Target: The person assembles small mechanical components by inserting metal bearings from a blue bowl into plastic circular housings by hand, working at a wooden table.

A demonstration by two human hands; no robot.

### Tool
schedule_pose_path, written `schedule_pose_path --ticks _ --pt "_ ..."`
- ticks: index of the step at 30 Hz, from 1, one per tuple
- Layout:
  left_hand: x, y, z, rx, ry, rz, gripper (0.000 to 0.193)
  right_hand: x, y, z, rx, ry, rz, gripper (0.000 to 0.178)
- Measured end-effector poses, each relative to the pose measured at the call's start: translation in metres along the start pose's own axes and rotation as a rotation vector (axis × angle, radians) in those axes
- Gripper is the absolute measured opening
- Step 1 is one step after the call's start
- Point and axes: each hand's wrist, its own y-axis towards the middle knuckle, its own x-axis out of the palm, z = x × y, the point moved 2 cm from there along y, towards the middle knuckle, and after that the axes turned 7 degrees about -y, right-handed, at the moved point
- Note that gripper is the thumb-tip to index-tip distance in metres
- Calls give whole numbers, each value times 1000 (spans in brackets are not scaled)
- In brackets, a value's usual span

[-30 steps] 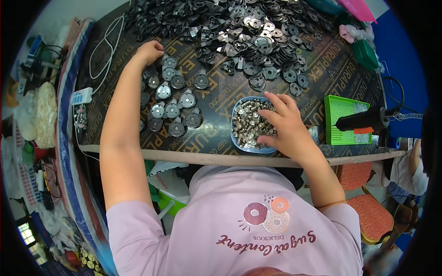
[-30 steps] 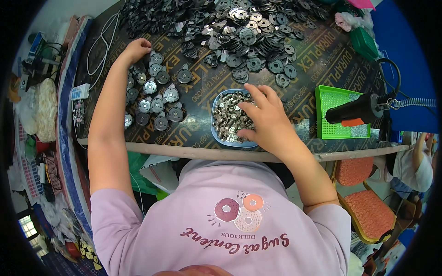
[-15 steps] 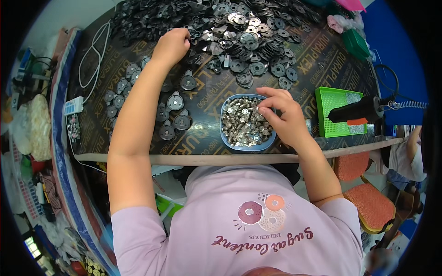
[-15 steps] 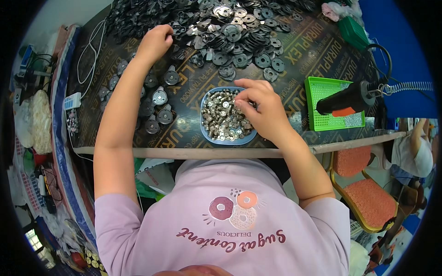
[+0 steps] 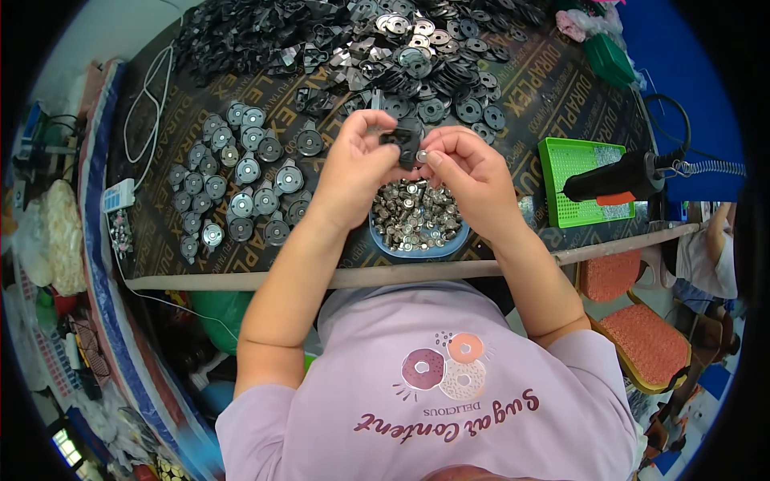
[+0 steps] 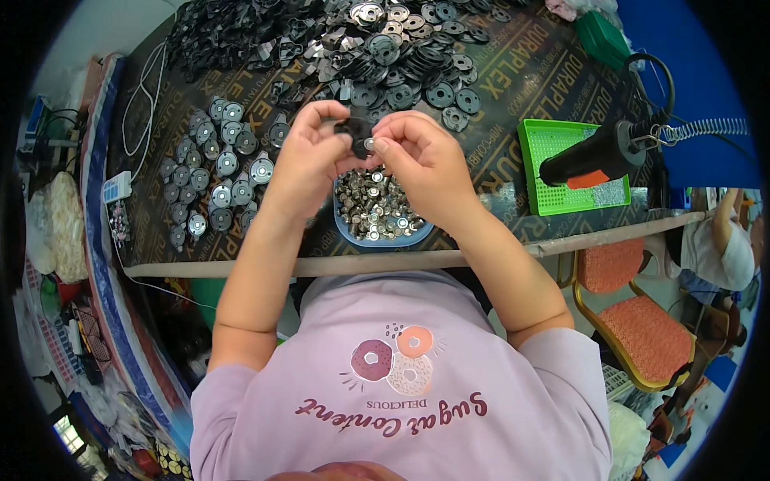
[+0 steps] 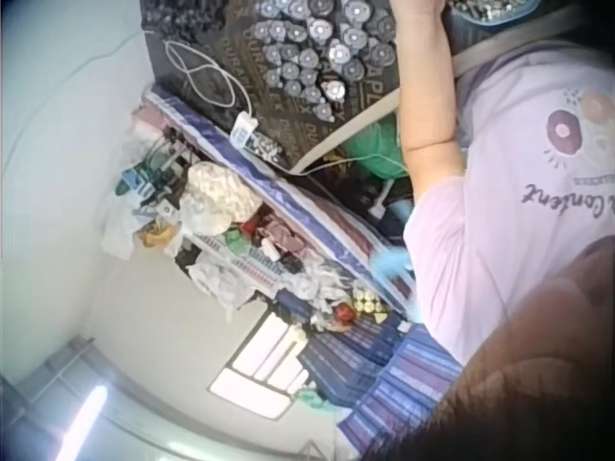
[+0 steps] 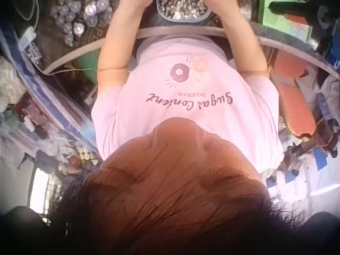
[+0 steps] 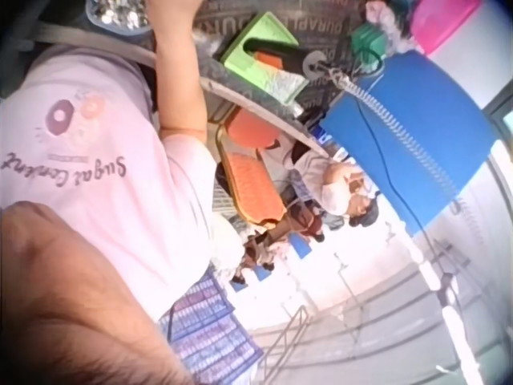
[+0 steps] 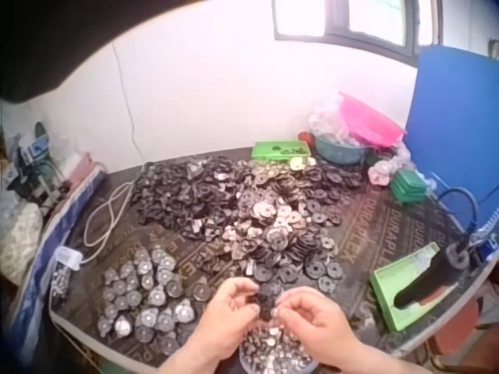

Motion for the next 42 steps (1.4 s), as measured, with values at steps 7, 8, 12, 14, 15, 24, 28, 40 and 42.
schedule_pose_path --ticks 7,8,12,14,15,24,28,40,42 --pt "9 -24 -14 180 87 50 44 -12 2 12 166 170 -85 16" --pt "10 -25 -15 179 86 52 44 -11 2 15 237 297 -124 18" --pt "10 -26 -15 342 475 52 27 -10 -1 16 249 388 -142 19" --pt "9 -26 -19 267 380 97 18 -11 0 15 237 343 -114 18" --pt "8 -27 -19 266 380 99 18 -11 0 16 238 344 -115 18" --pt "9 -31 -16 227 377 55 11 -14 -1 18 127 175 -141 14" --pt "6 -29 -15 198 393 21 12 -14 -2 16 85 105 -133 13" --pt "1 -23 -26 199 429 78 4 -12 -2 4 -27 -79 -75 10" --pt "0 -23 -28 186 384 60 4 -12 -2 3 -5 -86 -80 10"
